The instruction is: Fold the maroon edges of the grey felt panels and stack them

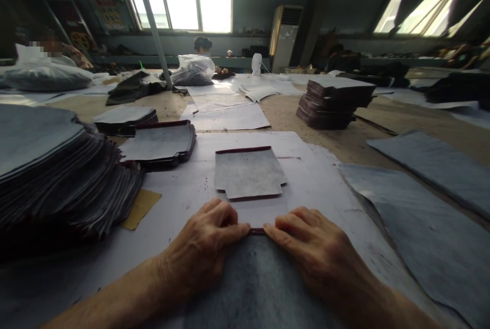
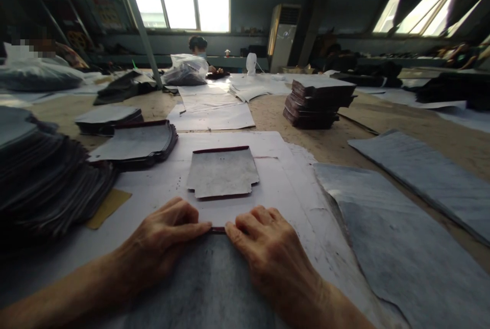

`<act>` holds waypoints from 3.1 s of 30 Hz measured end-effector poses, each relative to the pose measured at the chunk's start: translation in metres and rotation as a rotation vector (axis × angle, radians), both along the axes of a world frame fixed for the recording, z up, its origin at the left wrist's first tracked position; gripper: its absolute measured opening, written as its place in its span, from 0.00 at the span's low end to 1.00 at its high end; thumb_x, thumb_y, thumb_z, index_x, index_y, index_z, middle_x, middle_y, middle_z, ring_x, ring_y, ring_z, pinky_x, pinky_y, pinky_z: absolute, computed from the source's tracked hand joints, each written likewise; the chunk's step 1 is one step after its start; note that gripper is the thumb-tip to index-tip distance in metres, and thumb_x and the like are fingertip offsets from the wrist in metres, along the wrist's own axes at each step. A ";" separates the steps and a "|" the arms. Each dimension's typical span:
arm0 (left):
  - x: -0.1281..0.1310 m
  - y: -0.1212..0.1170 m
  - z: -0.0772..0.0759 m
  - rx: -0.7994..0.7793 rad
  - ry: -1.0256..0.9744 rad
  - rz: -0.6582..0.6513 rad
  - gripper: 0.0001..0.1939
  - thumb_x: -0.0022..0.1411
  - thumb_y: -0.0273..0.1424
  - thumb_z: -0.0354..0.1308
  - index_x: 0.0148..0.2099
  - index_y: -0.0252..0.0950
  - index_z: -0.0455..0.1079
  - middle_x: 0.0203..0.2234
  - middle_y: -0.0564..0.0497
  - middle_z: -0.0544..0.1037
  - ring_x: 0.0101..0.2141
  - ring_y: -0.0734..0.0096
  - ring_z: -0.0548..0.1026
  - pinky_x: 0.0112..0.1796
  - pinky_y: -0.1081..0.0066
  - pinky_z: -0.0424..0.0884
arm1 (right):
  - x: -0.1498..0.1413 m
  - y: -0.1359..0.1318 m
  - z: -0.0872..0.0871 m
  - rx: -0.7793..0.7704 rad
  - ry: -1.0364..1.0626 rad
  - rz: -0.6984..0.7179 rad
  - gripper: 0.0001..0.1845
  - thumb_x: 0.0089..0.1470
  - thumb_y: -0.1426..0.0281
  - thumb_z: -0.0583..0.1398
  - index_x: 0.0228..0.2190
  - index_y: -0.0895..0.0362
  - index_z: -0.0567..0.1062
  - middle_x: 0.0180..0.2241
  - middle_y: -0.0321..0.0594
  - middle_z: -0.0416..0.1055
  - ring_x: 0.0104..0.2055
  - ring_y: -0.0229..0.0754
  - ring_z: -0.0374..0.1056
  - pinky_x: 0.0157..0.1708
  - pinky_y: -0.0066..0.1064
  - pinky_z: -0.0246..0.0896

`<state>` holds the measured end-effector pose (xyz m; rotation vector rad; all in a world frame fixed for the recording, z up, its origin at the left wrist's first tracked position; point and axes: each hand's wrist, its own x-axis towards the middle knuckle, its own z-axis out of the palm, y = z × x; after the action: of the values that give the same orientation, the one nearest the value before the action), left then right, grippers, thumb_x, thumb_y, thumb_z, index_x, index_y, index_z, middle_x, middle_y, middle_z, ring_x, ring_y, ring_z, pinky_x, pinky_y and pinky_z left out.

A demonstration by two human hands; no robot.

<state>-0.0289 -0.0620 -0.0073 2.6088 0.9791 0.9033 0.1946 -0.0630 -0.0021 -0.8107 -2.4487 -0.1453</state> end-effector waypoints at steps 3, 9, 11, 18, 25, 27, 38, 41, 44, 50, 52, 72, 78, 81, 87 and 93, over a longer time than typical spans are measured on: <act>0.000 0.000 -0.001 0.066 0.037 -0.041 0.19 0.56 0.15 0.45 0.45 0.34 0.69 0.28 0.49 0.65 0.30 0.70 0.61 0.30 0.69 0.64 | 0.001 -0.003 -0.001 0.025 -0.042 0.010 0.14 0.58 0.76 0.49 0.42 0.60 0.71 0.34 0.42 0.70 0.35 0.41 0.62 0.35 0.35 0.58; 0.001 -0.002 -0.001 0.105 0.121 -0.043 0.18 0.57 0.16 0.44 0.46 0.31 0.68 0.29 0.47 0.66 0.31 0.68 0.60 0.32 0.66 0.63 | -0.001 -0.003 0.000 0.055 -0.076 0.039 0.15 0.59 0.77 0.47 0.42 0.63 0.71 0.34 0.42 0.70 0.34 0.41 0.61 0.36 0.37 0.57; 0.001 -0.002 -0.001 0.089 0.133 -0.044 0.18 0.58 0.17 0.43 0.45 0.32 0.68 0.29 0.48 0.66 0.31 0.68 0.60 0.32 0.67 0.63 | -0.002 -0.003 0.001 0.066 -0.097 0.042 0.15 0.59 0.77 0.46 0.42 0.64 0.70 0.33 0.42 0.70 0.34 0.41 0.61 0.37 0.37 0.57; 0.003 -0.004 -0.001 0.147 0.163 0.021 0.15 0.57 0.20 0.47 0.44 0.36 0.69 0.31 0.48 0.66 0.32 0.67 0.62 0.34 0.64 0.60 | -0.010 -0.008 0.006 0.125 -0.164 -0.005 0.18 0.58 0.81 0.44 0.34 0.60 0.72 0.30 0.38 0.70 0.34 0.38 0.62 0.51 0.44 0.48; 0.003 -0.008 0.002 0.191 0.203 0.078 0.17 0.55 0.19 0.48 0.43 0.38 0.70 0.36 0.47 0.67 0.38 0.63 0.64 0.41 0.58 0.56 | -0.010 -0.011 0.003 0.175 -0.111 -0.030 0.14 0.59 0.77 0.48 0.40 0.57 0.71 0.37 0.38 0.70 0.45 0.42 0.61 0.54 0.48 0.42; 0.003 -0.007 0.002 0.187 0.235 0.062 0.17 0.56 0.20 0.47 0.45 0.39 0.69 0.33 0.49 0.68 0.36 0.64 0.64 0.41 0.58 0.56 | -0.009 -0.011 0.002 0.133 -0.120 -0.029 0.14 0.58 0.77 0.49 0.42 0.57 0.71 0.34 0.37 0.70 0.43 0.42 0.61 0.54 0.48 0.42; -0.004 -0.008 0.016 0.265 0.160 0.125 0.24 0.58 0.20 0.49 0.57 0.33 0.56 0.43 0.43 0.66 0.42 0.61 0.63 0.42 0.58 0.59 | -0.009 -0.009 0.001 0.082 -0.207 -0.020 0.12 0.56 0.77 0.52 0.41 0.58 0.70 0.33 0.37 0.69 0.41 0.42 0.60 0.54 0.48 0.39; 0.011 -0.010 0.028 0.225 0.154 0.096 0.22 0.57 0.21 0.50 0.55 0.34 0.58 0.41 0.45 0.68 0.40 0.62 0.65 0.41 0.58 0.60 | -0.008 -0.011 0.003 0.108 -0.167 -0.022 0.12 0.57 0.77 0.51 0.41 0.58 0.70 0.34 0.37 0.70 0.42 0.42 0.61 0.55 0.49 0.38; 0.028 -0.008 0.034 0.136 0.158 0.119 0.19 0.56 0.23 0.52 0.51 0.34 0.62 0.39 0.46 0.71 0.37 0.62 0.66 0.38 0.58 0.62 | 0.002 -0.015 0.005 0.174 -0.008 -0.040 0.14 0.58 0.78 0.49 0.43 0.58 0.70 0.38 0.40 0.71 0.46 0.43 0.60 0.53 0.48 0.44; 0.055 0.002 0.028 -0.059 0.176 0.083 0.13 0.55 0.22 0.52 0.42 0.37 0.70 0.32 0.49 0.72 0.34 0.64 0.67 0.36 0.60 0.66 | 0.033 -0.029 0.005 0.202 0.107 -0.258 0.14 0.52 0.81 0.51 0.35 0.60 0.74 0.32 0.42 0.72 0.35 0.41 0.62 0.34 0.34 0.57; 0.061 0.003 0.023 -0.103 0.155 0.051 0.14 0.55 0.21 0.51 0.42 0.37 0.70 0.32 0.49 0.72 0.34 0.65 0.67 0.36 0.60 0.66 | 0.037 -0.033 0.001 0.164 0.077 -0.250 0.15 0.52 0.81 0.50 0.35 0.60 0.74 0.30 0.42 0.71 0.33 0.40 0.62 0.32 0.33 0.57; 0.069 -0.003 0.005 -0.057 0.061 -0.066 0.18 0.54 0.17 0.44 0.41 0.33 0.70 0.30 0.45 0.69 0.32 0.65 0.64 0.33 0.60 0.67 | 0.033 -0.036 -0.009 -0.007 -0.039 -0.289 0.21 0.47 0.83 0.49 0.41 0.59 0.72 0.33 0.44 0.68 0.35 0.44 0.60 0.34 0.36 0.56; 0.069 -0.003 0.001 -0.006 0.108 -0.053 0.16 0.52 0.17 0.45 0.40 0.33 0.69 0.30 0.46 0.68 0.32 0.65 0.64 0.33 0.60 0.66 | 0.034 -0.035 -0.011 -0.040 0.012 -0.281 0.21 0.48 0.82 0.49 0.41 0.59 0.72 0.32 0.44 0.68 0.34 0.44 0.60 0.33 0.37 0.57; 0.069 -0.004 0.000 0.044 0.161 -0.047 0.18 0.52 0.18 0.46 0.44 0.33 0.67 0.32 0.45 0.68 0.32 0.64 0.64 0.33 0.60 0.66 | 0.038 -0.033 -0.013 -0.079 0.112 -0.271 0.17 0.51 0.81 0.50 0.40 0.59 0.72 0.31 0.43 0.68 0.34 0.43 0.60 0.33 0.36 0.58; 0.070 -0.006 0.001 0.099 0.215 -0.034 0.17 0.52 0.19 0.47 0.44 0.32 0.67 0.31 0.44 0.70 0.31 0.62 0.65 0.32 0.57 0.65 | 0.041 -0.032 -0.014 -0.060 0.137 -0.263 0.19 0.51 0.82 0.50 0.44 0.61 0.70 0.32 0.44 0.68 0.34 0.43 0.60 0.33 0.36 0.58; 0.072 -0.007 0.001 0.114 0.198 -0.016 0.14 0.53 0.20 0.46 0.40 0.33 0.68 0.29 0.47 0.70 0.31 0.64 0.66 0.34 0.58 0.65 | 0.036 -0.033 -0.011 -0.059 -0.055 -0.265 0.24 0.48 0.83 0.49 0.46 0.61 0.70 0.36 0.48 0.67 0.36 0.46 0.59 0.35 0.41 0.58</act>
<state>0.0428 -0.0691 -0.0061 2.8423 0.9776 0.7284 0.2309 -0.0963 -0.0129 -1.1697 -2.3963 -0.1965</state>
